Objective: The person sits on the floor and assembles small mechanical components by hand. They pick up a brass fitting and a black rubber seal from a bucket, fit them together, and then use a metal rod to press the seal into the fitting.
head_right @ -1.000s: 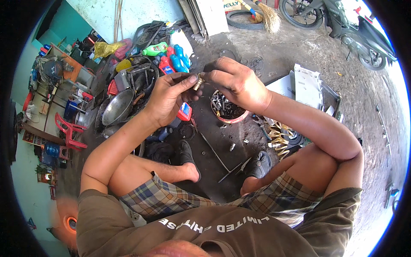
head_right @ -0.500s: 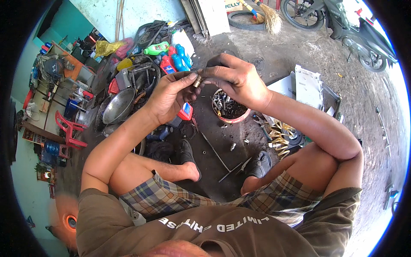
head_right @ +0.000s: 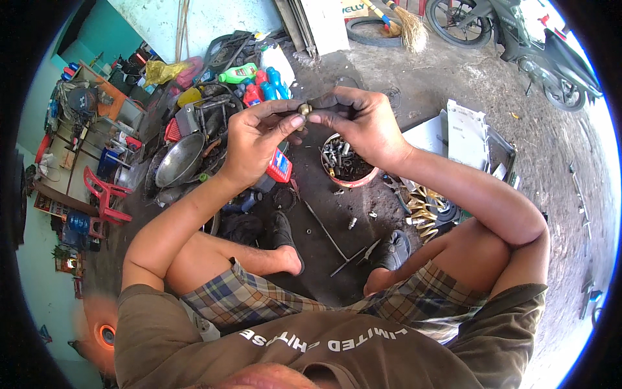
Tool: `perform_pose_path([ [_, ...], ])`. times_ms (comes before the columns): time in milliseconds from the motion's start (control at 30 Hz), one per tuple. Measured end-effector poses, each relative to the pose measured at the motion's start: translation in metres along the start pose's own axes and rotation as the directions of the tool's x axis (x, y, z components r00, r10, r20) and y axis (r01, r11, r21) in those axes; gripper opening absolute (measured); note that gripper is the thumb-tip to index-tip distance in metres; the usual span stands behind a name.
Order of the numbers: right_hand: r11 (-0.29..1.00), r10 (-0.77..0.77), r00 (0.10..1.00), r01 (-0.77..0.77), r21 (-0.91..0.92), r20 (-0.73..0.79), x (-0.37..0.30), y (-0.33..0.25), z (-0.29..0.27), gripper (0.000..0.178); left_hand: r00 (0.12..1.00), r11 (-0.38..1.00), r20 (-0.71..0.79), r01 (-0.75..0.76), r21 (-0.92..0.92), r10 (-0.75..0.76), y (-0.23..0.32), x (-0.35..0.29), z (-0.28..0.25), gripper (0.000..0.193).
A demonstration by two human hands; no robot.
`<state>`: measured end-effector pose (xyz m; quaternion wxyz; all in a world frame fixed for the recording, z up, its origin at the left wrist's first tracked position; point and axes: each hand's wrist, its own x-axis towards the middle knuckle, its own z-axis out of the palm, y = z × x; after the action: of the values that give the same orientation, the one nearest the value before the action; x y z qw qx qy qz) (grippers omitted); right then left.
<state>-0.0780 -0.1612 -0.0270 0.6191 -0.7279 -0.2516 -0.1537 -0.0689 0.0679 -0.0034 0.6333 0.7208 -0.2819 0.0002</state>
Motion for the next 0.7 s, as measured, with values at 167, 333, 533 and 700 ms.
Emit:
perform_pose_path([
  [167, 0.891, -0.328, 0.939, 0.344, -0.297, 0.105, 0.002, -0.009, -0.011, 0.019, 0.98, 0.954, 0.065, 0.199, -0.226, -0.189, 0.008, -0.002, 0.0, 0.023],
  [333, 0.741, -0.466, 0.851, 0.526, -0.419, 0.244, 0.004, -0.012, -0.019, 0.023, 0.927, 0.847, 0.161, 0.374, -0.378, -0.338, 0.011, 0.0, -0.003, 0.022],
  [533, 0.853, -0.381, 0.917, 0.399, -0.337, 0.122, 0.004, -0.013, -0.013, 0.016, 0.983, 0.951, 0.06, 0.182, -0.249, -0.173, 0.008, -0.002, 0.001, 0.021],
  [700, 1.0, 0.006, 0.999, -0.006, -0.004, 0.049, -0.002, -0.006, -0.005, 0.011, 0.993, 0.993, 0.043, -0.116, 0.038, 0.114, -0.004, -0.003, 0.0, 0.022],
])
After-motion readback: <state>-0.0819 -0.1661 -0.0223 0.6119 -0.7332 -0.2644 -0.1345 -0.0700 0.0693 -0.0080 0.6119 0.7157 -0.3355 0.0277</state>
